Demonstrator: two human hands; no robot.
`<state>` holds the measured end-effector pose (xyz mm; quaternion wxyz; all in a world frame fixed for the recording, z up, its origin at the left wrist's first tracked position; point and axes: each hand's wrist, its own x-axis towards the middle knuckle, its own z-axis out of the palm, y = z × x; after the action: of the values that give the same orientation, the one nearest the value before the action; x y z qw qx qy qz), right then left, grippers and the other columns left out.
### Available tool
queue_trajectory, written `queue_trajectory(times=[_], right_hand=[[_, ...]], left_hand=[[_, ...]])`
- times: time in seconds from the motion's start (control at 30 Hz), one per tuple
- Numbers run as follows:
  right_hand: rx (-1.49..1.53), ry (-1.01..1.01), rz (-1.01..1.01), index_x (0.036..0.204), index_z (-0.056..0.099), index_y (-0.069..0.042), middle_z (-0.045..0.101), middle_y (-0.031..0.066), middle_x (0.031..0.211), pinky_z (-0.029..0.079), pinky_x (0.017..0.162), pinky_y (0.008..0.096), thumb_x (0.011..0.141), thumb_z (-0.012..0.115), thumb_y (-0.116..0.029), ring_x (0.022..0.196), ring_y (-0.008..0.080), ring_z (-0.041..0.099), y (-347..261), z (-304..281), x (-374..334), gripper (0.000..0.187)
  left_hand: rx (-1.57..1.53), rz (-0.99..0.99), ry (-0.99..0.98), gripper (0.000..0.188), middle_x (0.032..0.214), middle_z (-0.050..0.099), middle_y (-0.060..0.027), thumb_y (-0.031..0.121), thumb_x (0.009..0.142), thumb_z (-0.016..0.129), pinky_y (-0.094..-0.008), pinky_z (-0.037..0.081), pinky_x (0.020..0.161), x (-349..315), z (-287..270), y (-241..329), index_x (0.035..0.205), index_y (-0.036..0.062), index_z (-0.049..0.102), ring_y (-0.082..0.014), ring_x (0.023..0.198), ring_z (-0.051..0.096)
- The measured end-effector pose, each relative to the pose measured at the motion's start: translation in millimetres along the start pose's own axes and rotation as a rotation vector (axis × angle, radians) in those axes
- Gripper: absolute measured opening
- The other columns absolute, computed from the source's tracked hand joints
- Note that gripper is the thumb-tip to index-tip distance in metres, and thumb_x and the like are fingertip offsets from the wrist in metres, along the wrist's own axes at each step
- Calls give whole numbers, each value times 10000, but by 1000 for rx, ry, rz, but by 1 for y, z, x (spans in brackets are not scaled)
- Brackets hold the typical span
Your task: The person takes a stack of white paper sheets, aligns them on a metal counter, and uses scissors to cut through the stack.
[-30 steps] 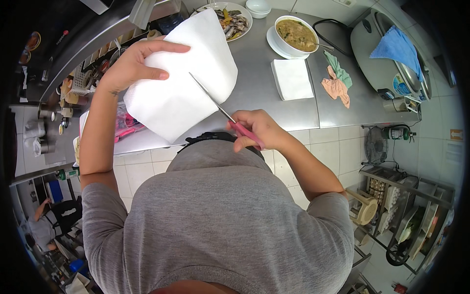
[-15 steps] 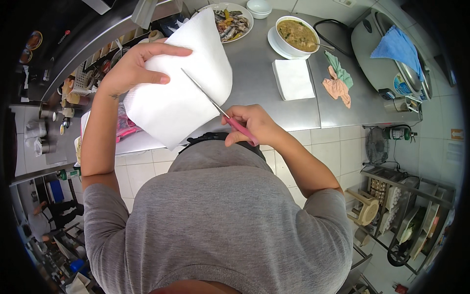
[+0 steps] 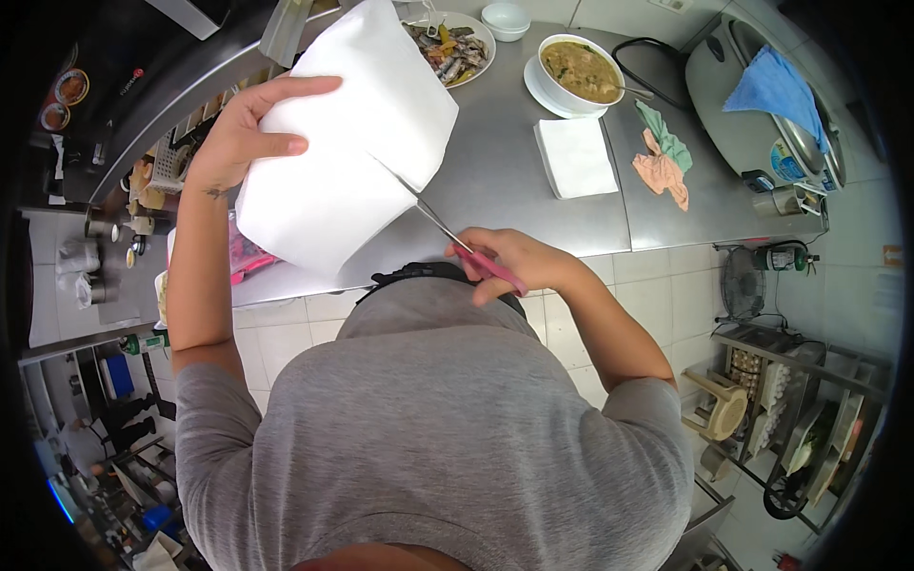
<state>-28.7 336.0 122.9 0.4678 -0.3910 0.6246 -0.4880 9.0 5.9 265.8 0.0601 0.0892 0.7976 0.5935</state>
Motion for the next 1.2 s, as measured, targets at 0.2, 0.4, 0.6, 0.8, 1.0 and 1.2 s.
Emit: queue_trajectory(times=[0.2,0.4,0.6,0.8,1.0,1.2], right_hand=[[84,0,-217,1214,483,-69,557,34,847,458,727,292,430,824,-575,795,152,560,5,13,3,993],[-73,1,-274,1223,467,-66,557,51,844,465,738,319,428,793,-624,820,185,573,-18,7,-9,1025],[-203,-4,-204,1191,475,-45,561,43,805,465,680,314,487,781,-630,746,195,580,-16,1,-19,965],[-104,-50,-127,1155,505,-33,562,23,769,452,606,279,529,766,-631,665,154,561,-26,-3,-17,904],[-41,-76,-124,1136,519,-32,560,13,736,440,587,267,558,766,-604,636,135,550,-32,-3,-18,850],[-40,23,-52,1049,565,-31,538,-2,671,409,557,233,599,817,-458,605,91,510,-45,4,-20,670]], left_hand=[[-574,-12,-83,613,1160,595,-104,0,666,719,-276,470,902,7,9,-37,1250,13,536,-163,985,604],[-426,-98,-108,615,1158,595,-94,-3,675,722,-276,471,895,9,5,-41,1260,23,532,-151,990,597],[-150,-55,-80,622,1176,576,-57,7,658,733,-255,448,893,8,5,-28,1252,58,555,-136,1005,567],[44,-60,-73,653,1198,549,-56,109,637,797,-263,387,950,6,14,-16,1242,43,563,-149,1056,525],[135,4,-76,622,1204,540,-65,89,632,787,-280,406,936,2,16,0,1219,45,585,-165,1062,524],[195,7,-59,606,1202,533,-75,51,627,761,-281,407,936,-1,18,8,1209,44,593,-171,1062,524]])
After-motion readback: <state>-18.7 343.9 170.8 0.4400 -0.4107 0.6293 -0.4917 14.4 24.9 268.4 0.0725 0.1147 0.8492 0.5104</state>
